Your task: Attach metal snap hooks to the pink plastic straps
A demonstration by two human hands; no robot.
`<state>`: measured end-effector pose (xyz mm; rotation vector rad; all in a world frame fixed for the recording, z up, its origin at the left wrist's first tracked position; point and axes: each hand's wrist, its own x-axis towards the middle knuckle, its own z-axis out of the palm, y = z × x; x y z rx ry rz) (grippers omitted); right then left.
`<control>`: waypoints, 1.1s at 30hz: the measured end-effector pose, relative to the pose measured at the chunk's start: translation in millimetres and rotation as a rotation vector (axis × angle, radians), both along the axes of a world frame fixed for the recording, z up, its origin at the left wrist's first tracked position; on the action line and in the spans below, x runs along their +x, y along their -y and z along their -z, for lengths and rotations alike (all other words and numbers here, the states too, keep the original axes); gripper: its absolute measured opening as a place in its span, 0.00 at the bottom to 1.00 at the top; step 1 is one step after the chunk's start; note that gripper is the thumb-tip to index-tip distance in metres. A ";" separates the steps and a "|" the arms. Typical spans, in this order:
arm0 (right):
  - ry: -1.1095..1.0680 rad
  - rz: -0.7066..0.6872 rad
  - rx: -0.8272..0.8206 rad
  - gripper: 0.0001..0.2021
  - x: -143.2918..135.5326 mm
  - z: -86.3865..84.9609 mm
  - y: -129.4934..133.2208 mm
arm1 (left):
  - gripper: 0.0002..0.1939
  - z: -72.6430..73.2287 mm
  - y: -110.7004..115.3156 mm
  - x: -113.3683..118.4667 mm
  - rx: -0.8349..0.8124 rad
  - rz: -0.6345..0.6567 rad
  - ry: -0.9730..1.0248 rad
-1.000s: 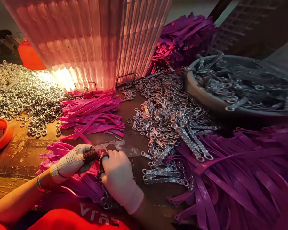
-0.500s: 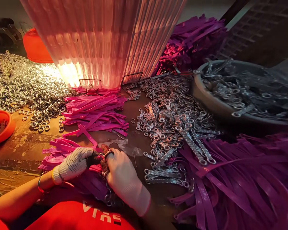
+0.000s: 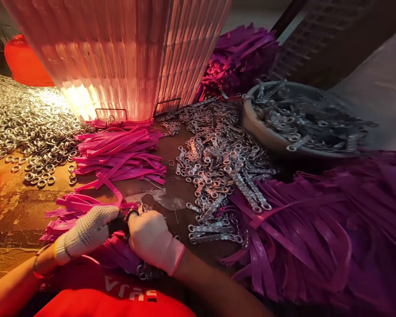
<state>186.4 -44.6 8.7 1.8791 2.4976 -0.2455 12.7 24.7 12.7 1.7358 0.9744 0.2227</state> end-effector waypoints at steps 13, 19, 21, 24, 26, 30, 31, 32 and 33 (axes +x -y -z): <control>0.098 0.446 -0.050 0.12 99.0 22.4 6.7 | 0.20 -12.6 -20.2 -39.7 -0.367 -0.372 0.152; 0.266 0.383 -0.182 0.12 145.6 38.5 22.8 | 0.20 2.2 -15.5 4.7 -1.024 -0.485 0.371; 0.244 0.384 -0.187 0.11 152.5 36.8 25.6 | 0.20 1.0 -15.8 12.4 -1.031 -0.415 0.388; 0.310 0.614 -0.069 0.08 157.0 38.5 12.4 | 0.20 -0.9 -10.9 26.4 -0.994 -0.353 0.393; 0.351 0.748 0.021 0.08 153.6 45.9 -5.7 | 0.20 -0.6 -5.4 36.9 -0.970 -0.339 0.406; 0.316 0.769 0.059 0.09 140.6 64.9 -33.7 | 0.17 3.0 0.4 46.4 -0.986 -0.353 0.420; 0.310 0.762 0.054 0.09 139.0 67.7 -35.2 | 0.16 4.8 -0.2 44.8 -1.030 -0.353 0.433; 0.297 0.752 0.056 0.09 138.3 69.1 -34.4 | 0.16 7.0 -1.4 41.9 -1.088 -0.352 0.454; 0.262 0.740 0.069 0.09 137.8 69.1 -31.7 | 0.16 9.3 -3.0 38.3 -1.151 -0.347 0.478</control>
